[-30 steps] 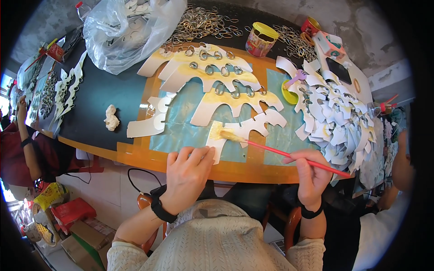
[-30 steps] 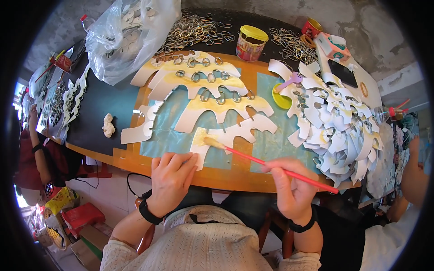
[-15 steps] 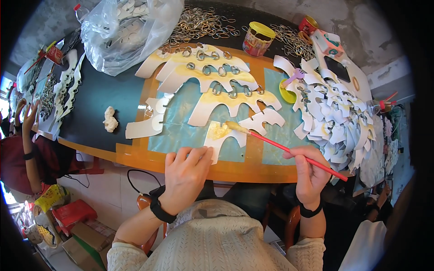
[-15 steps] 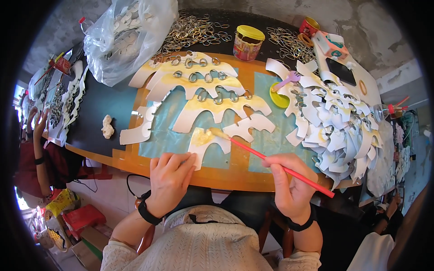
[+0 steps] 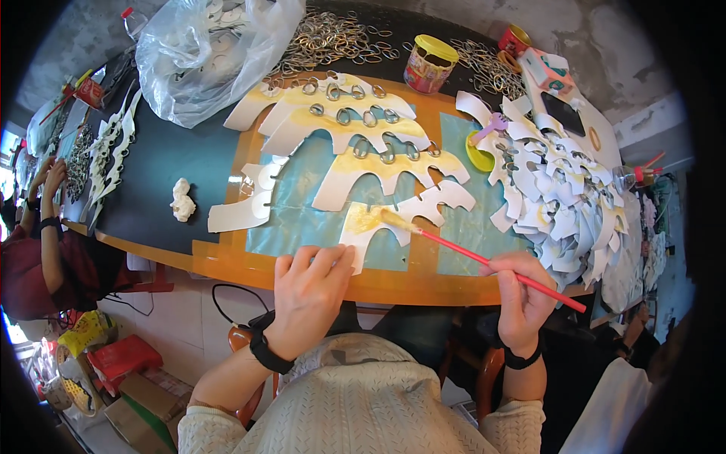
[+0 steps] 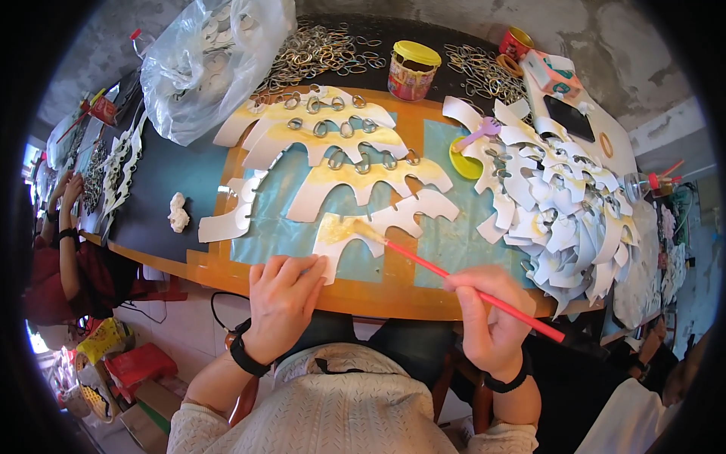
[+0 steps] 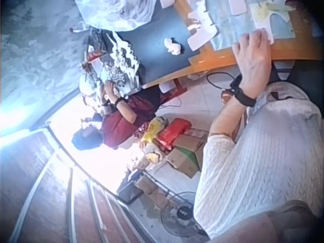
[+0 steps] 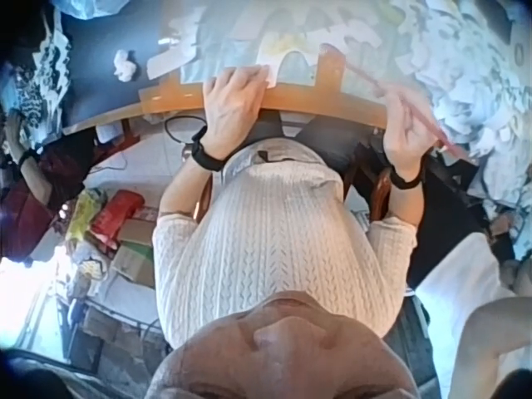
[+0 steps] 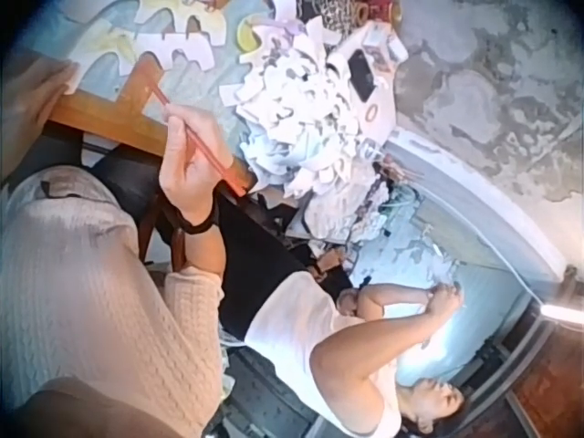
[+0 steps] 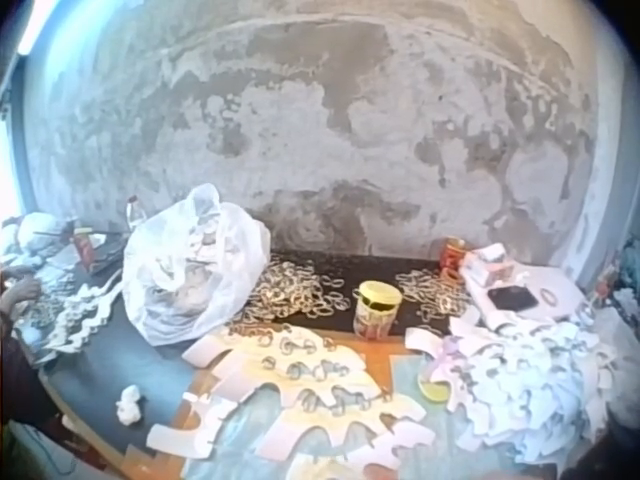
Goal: The recorder applies glue to white shoe components using a brush and attaches decorative metal rings.
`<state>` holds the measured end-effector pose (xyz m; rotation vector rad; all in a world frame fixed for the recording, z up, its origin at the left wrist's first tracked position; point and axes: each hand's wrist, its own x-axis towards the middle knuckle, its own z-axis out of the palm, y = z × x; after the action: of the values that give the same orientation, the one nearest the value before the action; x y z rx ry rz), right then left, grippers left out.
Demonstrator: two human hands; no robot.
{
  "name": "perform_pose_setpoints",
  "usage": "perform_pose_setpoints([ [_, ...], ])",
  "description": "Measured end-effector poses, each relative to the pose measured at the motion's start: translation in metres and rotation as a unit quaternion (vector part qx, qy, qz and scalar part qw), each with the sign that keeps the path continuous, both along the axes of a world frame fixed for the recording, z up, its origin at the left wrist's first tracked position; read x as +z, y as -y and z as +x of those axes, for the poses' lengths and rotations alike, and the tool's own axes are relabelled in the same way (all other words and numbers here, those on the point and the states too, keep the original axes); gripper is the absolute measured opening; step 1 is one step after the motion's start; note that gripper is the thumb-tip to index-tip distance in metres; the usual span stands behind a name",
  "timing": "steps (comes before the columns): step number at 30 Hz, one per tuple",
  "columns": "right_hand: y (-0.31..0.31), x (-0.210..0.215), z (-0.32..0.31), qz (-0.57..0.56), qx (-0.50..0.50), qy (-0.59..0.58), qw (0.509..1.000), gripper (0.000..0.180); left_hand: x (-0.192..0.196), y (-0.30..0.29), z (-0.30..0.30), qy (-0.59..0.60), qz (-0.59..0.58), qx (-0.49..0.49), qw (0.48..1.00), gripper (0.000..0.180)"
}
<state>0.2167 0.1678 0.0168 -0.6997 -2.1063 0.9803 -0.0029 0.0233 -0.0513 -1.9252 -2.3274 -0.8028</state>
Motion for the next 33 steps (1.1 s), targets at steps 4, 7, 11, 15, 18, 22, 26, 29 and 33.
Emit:
perform_pose_setpoints([
  [4,0.002,-0.004,-0.005,-0.020,-0.003,-0.010,1.000,0.012,0.001,0.000,0.000,-0.003,-0.001,0.003,1.000,0.031],
  [7,0.001,-0.002,0.000,-0.025,-0.033,-0.016,0.999,0.013,-0.001,0.000,0.000,0.002,0.009,0.000,1.000,0.031],
  [11,0.002,-0.001,0.003,-0.030,-0.033,-0.018,0.999,0.012,0.001,0.000,0.001,0.000,0.004,0.002,1.000,0.031],
  [15,0.003,-0.003,0.002,-0.032,-0.012,-0.017,0.999,0.011,0.001,-0.001,0.001,-0.001,0.004,0.003,1.000,0.031],
  [18,0.006,-0.003,-0.002,-0.036,0.015,-0.008,0.999,0.011,0.000,-0.001,0.001,-0.003,0.003,0.002,1.000,0.031],
  [22,0.007,-0.005,-0.004,-0.038,0.025,-0.009,0.999,0.011,0.000,-0.001,0.001,-0.004,-0.001,0.003,1.000,0.031],
  [26,0.006,-0.004,0.014,-0.070,-0.083,-0.031,0.994,0.013,0.001,-0.001,0.000,-0.002,0.000,0.004,1.000,0.031],
  [29,0.006,-0.003,0.019,-0.052,-0.081,-0.023,0.995,0.013,0.000,-0.001,0.001,-0.001,0.000,0.001,1.000,0.031],
  [33,0.009,-0.007,0.007,-0.058,-0.032,-0.024,0.998,0.013,0.000,-0.001,0.001,-0.004,0.001,0.002,1.000,0.031],
])
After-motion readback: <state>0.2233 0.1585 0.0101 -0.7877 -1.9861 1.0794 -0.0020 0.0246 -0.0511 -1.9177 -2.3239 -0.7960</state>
